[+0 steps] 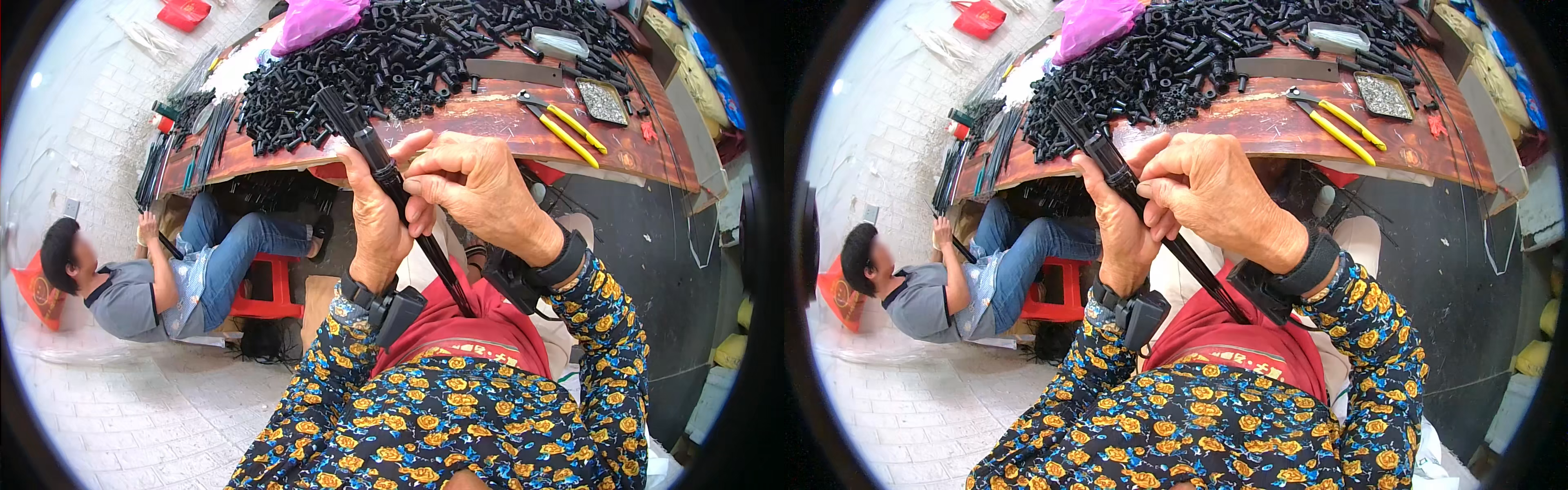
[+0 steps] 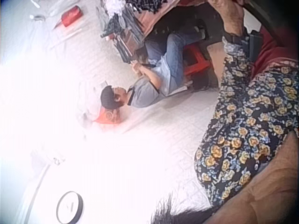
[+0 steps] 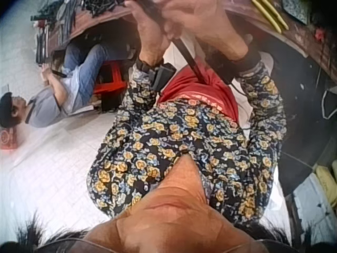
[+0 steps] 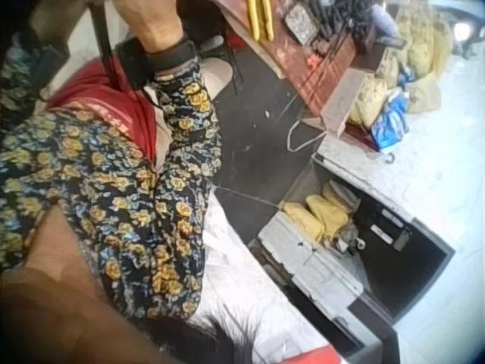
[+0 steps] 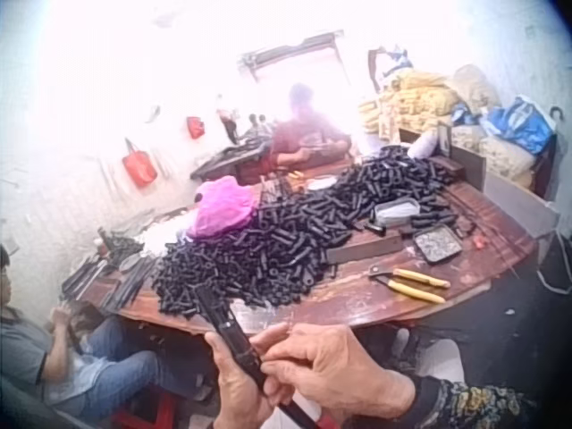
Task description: Assembling umbrella rib components using pliers in a factory workshop environment.
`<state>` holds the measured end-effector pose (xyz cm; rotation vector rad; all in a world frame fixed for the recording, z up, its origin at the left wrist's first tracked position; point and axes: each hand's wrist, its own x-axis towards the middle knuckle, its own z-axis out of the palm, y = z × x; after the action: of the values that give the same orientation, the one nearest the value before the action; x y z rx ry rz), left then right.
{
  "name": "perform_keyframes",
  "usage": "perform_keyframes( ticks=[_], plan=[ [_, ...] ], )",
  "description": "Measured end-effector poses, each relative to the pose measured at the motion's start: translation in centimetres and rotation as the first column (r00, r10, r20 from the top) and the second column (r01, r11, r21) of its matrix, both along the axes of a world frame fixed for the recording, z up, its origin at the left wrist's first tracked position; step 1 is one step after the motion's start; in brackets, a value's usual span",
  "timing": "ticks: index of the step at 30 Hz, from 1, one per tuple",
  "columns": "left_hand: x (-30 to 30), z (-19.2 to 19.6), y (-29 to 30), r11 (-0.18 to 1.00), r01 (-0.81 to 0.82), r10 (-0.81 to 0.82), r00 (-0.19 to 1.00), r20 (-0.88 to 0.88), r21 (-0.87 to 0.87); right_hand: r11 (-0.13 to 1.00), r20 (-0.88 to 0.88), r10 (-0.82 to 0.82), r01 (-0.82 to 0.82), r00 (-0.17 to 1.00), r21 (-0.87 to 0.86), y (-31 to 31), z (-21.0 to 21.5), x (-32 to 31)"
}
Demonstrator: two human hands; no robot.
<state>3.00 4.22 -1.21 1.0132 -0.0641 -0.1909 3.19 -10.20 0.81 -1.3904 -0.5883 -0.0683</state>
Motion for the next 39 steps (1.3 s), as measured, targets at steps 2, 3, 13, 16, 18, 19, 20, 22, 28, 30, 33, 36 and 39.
perform_keyframes(
  ticks=[2,3,13,16,18,19,20,22,28,30,33,36,39],
  plan=[
    [-0.1,0.0,-0.3,1.0,-0.009,0.009,1.0,-0.014,-0.004,1.0,-0.025,0.029,-0.029,0.999,0.002,-0.1,0.2,0.1],
    [-0.2,0.0,-0.5,1.0,-0.009,0.009,1.0,-0.014,-0.006,0.998,-0.05,0.055,-0.055,0.997,0.005,-0.1,0.2,0.2],
    [-0.5,0.5,-0.6,0.999,0.026,-0.026,1.0,-0.009,-0.023,0.977,-0.195,0.211,-0.211,0.958,0.021,-0.8,0.3,0.7],
    [-0.5,0.4,-0.6,0.999,0.027,-0.028,1.0,-0.015,-0.035,0.979,-0.162,0.203,-0.205,0.966,0.002,-0.8,0.5,0.7],
    [-0.4,0.2,-0.6,0.999,0.029,-0.03,0.999,-0.016,-0.042,0.979,-0.166,0.198,-0.203,0.966,-0.013,-0.8,0.4,0.7],
    [-0.4,0.3,-0.6,0.998,0.031,-0.032,0.999,-0.02,-0.05,0.979,-0.167,0.2,-0.205,0.965,-0.013,-0.8,0.5,0.7],
    [-0.4,0.3,-0.6,0.998,0.032,-0.034,0.999,-0.025,-0.058,0.98,-0.15,0.192,-0.199,0.97,-0.032,-0.8,0.6,0.8],
    [-0.4,0.3,-0.6,0.998,0.026,-0.027,0.999,-0.02,-0.054,0.98,-0.134,0.184,-0.193,0.974,-0.053,-0.8,0.6,0.8],
    [-0.3,0.3,-0.8,1.0,0.01,-0.01,1.0,-0.008,-0.029,0.979,-0.071,0.089,-0.101,0.993,-0.178,-0.6,1.0,0.8],
    [-0.3,0.4,-0.9,1.0,0.007,-0.007,1.0,-0.013,-0.027,0.974,0.083,0.022,-0.003,0.996,-0.228,-0.4,0.9,0.8],
    [-0.4,0.5,-1.0,1.0,-0.006,0.006,1.0,-0.008,0.022,0.952,0.246,-0.114,0.177,0.962,-0.25,0.1,0.4,0.8],
    [-0.4,0.4,-0.9,0.993,-0.063,0.062,0.998,0.01,0.101,0.883,0.38,-0.225,0.353,0.897,-0.31,0.7,0.5,0.6],
    [0.1,-0.2,-1.0,0.974,-0.157,0.151,0.987,0.05,0.16,0.8,0.339,-0.263,0.4,0.903,-0.447,1.1,0.8,0.3]
  ],
)
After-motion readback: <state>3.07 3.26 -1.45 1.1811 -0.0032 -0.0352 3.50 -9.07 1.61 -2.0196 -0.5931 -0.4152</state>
